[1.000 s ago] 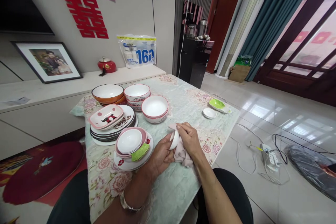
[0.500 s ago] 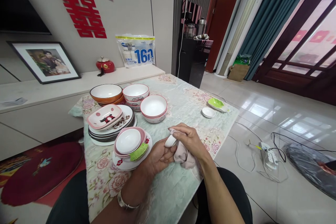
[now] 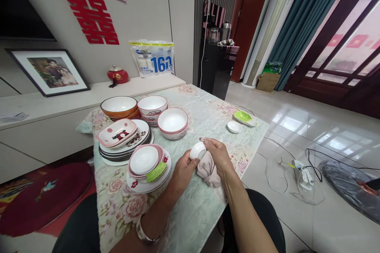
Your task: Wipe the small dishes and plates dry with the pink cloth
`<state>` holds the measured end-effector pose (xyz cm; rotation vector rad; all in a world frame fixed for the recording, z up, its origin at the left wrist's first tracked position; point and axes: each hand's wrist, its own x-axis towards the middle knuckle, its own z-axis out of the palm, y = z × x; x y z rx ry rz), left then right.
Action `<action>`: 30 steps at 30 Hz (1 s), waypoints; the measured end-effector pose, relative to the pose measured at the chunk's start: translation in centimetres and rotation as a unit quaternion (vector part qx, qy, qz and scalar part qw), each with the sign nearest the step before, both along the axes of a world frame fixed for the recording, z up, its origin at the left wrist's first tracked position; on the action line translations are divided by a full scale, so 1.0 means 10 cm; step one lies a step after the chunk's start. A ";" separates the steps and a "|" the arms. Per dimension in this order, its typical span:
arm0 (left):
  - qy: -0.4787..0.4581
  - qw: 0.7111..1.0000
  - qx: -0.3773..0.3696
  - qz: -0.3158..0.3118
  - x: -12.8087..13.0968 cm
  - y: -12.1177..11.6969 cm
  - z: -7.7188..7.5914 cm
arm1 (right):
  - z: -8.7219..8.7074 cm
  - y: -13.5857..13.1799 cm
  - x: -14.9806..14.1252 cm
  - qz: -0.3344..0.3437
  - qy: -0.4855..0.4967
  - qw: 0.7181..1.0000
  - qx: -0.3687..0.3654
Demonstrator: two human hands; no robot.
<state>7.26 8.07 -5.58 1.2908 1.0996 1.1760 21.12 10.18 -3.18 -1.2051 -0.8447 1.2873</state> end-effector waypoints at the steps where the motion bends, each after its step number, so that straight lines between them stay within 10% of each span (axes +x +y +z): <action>1: 0.016 1.000 -0.009 0.000 -0.01 -0.01 0.01 | 0.00 -0.01 -0.03 0.001 -0.047 0.998 0.028; 9: 0.057 0.998 0.018 -0.006 -0.03 -0.01 0.01 | 0.07 -0.12 -0.09 0.138 -0.356 0.888 0.256; 16: 0.070 0.997 -0.020 -0.006 -0.03 0.00 0.06 | 0.04 -0.04 0.01 0.109 -0.111 0.986 0.052; 22: 0.039 0.998 -0.045 -0.021 -0.03 0.02 0.03 | 0.05 -0.05 -0.04 0.053 0.126 0.989 -0.058; 27: 0.135 0.990 -0.038 0.023 -0.05 -0.01 0.01 | 0.02 -0.05 -0.10 0.034 -0.077 0.996 0.038; 30: 0.172 0.984 -0.045 0.025 -0.05 -0.01 0.01 | 0.02 -0.09 -0.15 0.050 -0.262 0.952 0.152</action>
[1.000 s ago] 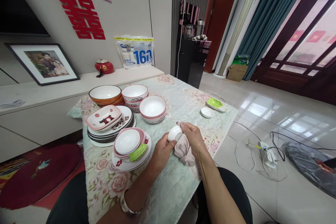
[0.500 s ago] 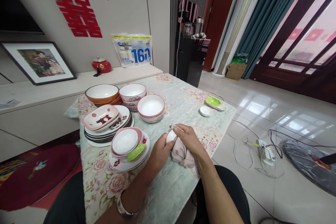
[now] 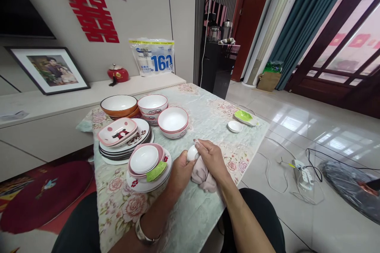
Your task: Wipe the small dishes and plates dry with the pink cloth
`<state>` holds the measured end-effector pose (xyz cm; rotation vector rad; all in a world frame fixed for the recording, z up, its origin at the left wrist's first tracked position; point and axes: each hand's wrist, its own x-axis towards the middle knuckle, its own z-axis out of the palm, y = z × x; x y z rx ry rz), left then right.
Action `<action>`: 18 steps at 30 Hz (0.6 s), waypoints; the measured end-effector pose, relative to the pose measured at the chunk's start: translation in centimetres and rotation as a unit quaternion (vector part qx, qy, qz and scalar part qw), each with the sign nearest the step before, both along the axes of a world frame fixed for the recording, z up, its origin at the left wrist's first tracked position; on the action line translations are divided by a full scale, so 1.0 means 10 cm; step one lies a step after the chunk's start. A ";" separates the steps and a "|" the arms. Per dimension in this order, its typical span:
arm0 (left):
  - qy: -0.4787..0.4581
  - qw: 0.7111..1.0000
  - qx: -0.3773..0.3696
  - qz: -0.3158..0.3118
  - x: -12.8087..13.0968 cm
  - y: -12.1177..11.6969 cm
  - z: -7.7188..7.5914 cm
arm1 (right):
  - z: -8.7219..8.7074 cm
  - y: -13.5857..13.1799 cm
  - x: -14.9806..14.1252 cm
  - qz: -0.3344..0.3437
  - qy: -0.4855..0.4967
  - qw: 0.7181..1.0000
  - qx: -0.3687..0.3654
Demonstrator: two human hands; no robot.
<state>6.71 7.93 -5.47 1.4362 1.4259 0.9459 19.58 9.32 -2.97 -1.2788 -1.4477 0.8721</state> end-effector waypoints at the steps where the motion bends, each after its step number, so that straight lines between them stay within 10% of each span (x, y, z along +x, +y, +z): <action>1: 0.009 1.000 0.000 0.000 0.00 0.00 0.00 | 0.01 -0.02 -0.02 0.016 -0.049 0.998 0.033; 6: 0.050 0.998 0.033 0.003 -0.01 0.00 0.03 | 0.04 -0.06 -0.03 0.065 -0.142 0.985 0.074; 9: 0.062 0.997 0.050 -0.003 0.00 -0.02 0.04 | 0.04 -0.03 0.03 0.048 0.010 0.998 -0.042; 12: 0.002 0.999 0.053 -0.008 0.02 -0.01 0.03 | 0.02 0.02 0.11 0.017 0.240 0.954 -0.182; 18: -0.175 0.983 0.017 -0.043 0.04 0.03 -0.05 | -0.05 0.07 0.15 -0.030 0.346 0.914 -0.208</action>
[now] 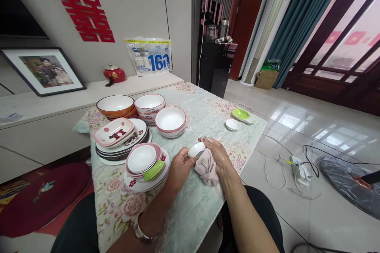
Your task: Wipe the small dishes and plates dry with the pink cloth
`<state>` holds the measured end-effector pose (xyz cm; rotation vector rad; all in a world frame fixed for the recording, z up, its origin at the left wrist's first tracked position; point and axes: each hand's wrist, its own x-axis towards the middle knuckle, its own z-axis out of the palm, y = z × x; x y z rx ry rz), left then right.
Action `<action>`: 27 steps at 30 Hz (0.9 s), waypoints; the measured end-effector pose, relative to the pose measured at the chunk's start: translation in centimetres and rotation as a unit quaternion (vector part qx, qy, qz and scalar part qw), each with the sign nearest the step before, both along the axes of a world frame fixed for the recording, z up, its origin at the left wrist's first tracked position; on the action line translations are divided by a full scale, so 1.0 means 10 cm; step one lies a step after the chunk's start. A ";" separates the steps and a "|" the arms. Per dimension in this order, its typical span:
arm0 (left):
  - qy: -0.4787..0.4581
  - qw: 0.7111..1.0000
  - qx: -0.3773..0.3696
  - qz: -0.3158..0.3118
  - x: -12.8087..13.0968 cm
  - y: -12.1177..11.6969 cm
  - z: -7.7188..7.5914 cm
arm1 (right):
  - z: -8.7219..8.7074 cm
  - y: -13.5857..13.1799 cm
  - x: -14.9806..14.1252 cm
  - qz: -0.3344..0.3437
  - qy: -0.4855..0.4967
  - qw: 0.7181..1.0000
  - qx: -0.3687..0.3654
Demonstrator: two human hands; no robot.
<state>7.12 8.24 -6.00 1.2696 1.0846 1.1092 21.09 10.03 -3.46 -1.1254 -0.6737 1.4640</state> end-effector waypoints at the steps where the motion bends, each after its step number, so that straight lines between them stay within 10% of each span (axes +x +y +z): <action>1: 0.010 1.000 0.006 0.012 -0.01 0.00 -0.02 | -0.01 0.00 -0.01 -0.003 -0.038 0.999 0.016; 7: 0.039 0.998 0.009 0.056 -0.04 0.00 -0.09 | -0.01 -0.06 -0.12 0.000 -0.391 0.892 0.227; 16: 0.072 0.994 0.018 0.080 -0.03 0.01 -0.09 | 0.04 -0.15 -0.21 0.087 -0.553 0.749 0.354; 20: 0.067 0.994 0.024 0.078 -0.04 0.02 -0.05 | 0.01 -0.14 -0.20 0.112 -0.508 0.777 0.354; 27: 0.113 0.991 0.021 0.064 -0.09 0.00 0.02 | 0.02 -0.05 -0.12 0.091 -0.299 0.935 0.168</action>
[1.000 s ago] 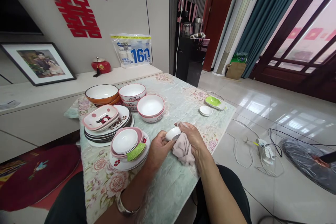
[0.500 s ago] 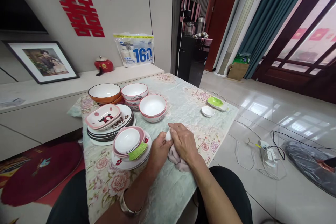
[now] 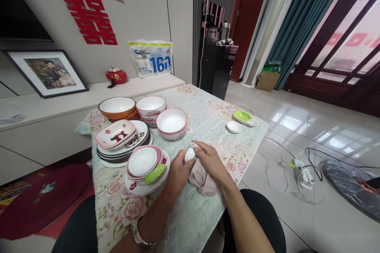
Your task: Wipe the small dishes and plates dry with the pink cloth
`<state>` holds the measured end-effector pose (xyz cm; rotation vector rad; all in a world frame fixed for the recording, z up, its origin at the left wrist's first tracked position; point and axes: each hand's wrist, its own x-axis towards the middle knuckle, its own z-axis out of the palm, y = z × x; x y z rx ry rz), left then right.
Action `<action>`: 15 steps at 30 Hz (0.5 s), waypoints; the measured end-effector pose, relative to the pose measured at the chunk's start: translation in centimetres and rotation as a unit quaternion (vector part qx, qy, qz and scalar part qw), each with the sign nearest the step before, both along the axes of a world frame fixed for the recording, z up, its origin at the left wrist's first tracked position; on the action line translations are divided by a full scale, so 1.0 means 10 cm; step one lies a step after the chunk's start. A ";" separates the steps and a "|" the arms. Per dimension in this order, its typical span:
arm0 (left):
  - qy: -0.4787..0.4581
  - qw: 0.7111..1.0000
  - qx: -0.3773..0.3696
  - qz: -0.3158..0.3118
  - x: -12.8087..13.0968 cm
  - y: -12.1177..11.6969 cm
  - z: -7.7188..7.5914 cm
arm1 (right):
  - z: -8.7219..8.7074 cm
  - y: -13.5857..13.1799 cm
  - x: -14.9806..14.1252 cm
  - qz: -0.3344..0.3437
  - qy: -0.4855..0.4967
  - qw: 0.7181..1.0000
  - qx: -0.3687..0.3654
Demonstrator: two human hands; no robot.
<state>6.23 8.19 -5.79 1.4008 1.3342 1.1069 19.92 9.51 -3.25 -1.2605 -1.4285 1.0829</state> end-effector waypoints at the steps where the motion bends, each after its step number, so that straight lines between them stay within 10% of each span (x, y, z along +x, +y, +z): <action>1: -0.005 1.000 -0.001 -0.004 0.00 0.00 0.01 | 0.02 0.00 0.02 0.015 0.051 0.998 -0.040; 9: -0.222 0.974 -0.018 -0.046 0.08 0.06 0.00 | 0.06 0.02 0.16 -0.026 0.354 0.916 -0.188; 15: -0.156 0.987 -0.024 -0.024 0.06 0.02 -0.08 | 0.03 0.01 0.03 -0.064 0.123 0.988 -0.061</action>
